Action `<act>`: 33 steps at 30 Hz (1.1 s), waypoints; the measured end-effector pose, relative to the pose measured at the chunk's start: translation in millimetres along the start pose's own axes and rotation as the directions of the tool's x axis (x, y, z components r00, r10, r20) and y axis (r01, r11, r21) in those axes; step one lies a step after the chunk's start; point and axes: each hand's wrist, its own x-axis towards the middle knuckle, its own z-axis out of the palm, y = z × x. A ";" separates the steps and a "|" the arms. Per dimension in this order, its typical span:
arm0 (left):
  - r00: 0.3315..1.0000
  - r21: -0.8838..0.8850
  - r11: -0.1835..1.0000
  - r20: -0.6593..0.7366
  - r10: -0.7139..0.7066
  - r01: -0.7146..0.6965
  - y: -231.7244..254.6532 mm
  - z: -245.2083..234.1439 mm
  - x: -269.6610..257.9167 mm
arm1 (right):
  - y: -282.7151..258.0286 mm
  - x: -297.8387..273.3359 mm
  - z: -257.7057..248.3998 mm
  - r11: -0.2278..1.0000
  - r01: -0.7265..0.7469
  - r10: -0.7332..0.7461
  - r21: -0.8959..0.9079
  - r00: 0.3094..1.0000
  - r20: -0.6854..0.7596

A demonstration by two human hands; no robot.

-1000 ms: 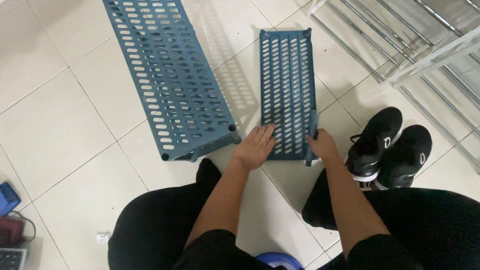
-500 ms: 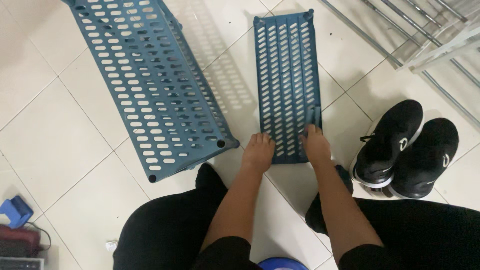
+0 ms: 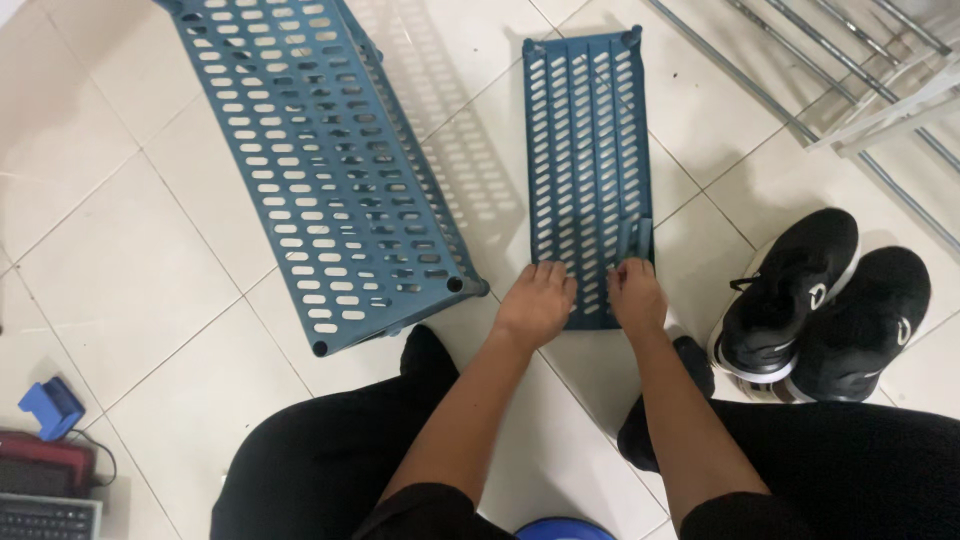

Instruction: The person removes shoes from a white metal shoe rack and a blue plastic shoe rack, then disassembles the blue plastic rack by pulling apart its shelves and legs. The person places the removed shoes on the floor and separates the blue rack components.

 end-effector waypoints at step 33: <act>0.932 0.448 0.832 -0.011 -0.362 0.328 -159.8 -73.6 -179.5 | -109.2 -11.6 -51.8 0.913 0.158 -0.224 0.376 0.965 0.138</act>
